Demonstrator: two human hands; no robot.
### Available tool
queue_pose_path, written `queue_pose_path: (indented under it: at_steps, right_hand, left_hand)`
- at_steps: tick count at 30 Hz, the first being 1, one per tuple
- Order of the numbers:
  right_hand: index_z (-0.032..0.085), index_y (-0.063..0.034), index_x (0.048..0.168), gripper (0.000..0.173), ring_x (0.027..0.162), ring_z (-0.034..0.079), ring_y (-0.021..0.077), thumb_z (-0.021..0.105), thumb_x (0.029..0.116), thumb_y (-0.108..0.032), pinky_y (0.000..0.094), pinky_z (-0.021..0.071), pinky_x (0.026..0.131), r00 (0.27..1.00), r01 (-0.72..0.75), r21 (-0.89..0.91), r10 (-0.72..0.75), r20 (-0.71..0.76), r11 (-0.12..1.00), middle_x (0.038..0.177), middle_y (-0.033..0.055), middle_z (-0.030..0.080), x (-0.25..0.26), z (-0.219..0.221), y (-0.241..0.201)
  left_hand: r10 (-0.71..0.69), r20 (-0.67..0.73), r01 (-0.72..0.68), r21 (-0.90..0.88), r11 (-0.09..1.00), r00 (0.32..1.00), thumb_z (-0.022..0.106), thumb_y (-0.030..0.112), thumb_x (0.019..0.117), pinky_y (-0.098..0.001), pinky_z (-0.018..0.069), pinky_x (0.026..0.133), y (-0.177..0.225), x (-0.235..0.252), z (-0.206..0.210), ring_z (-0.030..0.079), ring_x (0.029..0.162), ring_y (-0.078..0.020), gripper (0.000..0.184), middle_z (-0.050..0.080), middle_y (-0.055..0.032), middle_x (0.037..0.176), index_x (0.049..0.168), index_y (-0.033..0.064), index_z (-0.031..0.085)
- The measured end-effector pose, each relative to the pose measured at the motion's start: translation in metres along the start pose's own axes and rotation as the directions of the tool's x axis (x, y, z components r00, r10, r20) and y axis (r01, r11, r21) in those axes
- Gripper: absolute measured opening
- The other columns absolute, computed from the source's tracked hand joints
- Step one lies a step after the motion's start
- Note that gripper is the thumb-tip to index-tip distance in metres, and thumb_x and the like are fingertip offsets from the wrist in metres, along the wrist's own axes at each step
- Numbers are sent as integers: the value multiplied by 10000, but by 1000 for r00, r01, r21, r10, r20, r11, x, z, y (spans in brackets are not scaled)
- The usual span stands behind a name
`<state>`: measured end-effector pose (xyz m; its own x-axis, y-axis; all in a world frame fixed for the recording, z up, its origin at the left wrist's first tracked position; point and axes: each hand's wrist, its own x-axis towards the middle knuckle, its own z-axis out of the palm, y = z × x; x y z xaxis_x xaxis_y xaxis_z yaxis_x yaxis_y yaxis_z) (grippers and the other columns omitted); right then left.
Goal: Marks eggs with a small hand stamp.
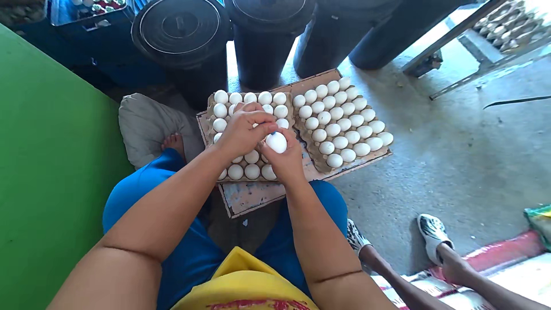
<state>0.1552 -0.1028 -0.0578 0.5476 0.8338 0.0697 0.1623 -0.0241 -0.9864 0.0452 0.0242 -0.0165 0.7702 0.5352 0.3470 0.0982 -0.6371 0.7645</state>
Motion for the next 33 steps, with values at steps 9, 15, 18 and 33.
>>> queue_pose_path:
  at_steps: [9, 15, 18, 33]
  right_hand:
    - [636, -37, 1243, 458, 899, 670, 68, 766, 826, -175, 265, 584, 769, 999, -23, 63, 21, 28, 998, 1083, 49, 687, 2, 1, 1]
    - [663, -25, 1151, 387, 899, 668, 51, 783, 790, -97, 251, 586, 777, 995, 92, 102, -96, 32, 991, 1039, 28, 690, 3, 0, 7]
    - [651, -24, 1193, 421, 923, 680, 68, 788, 807, -123, 273, 595, 818, 996, 59, 96, -64, 54, 994, 1062, 42, 696, 3, 2, 6]
    - [683, -37, 1090, 334, 962, 668, 32, 785, 775, -81, 251, 572, 874, 984, 170, 86, -174, 41, 982, 1023, 6, 706, 1, 5, 9]
  left_hand:
    - [58, 55, -55, -54, 997, 997, 631, 246, 997, -407, 340, 1084, -4, -2, -3, 572, 1111, -146, 217, 698, -21, 1015, 972, 118, 805]
    - [168, 84, -168, -2, 986, 982, 650, 273, 979, -464, 338, 1062, 7, -5, 7, 579, 1069, -160, 194, 688, -3, 960, 958, 181, 820]
    - [154, 72, -154, -10, 988, 985, 632, 247, 993, -460, 325, 1078, -3, -1, 2, 592, 1060, -145, 209, 695, -19, 975, 958, 150, 814]
    - [171, 126, -170, -24, 985, 977, 643, 280, 977, -448, 344, 992, 6, -5, 10, 537, 1036, -168, 207, 638, -1, 930, 955, 176, 821]
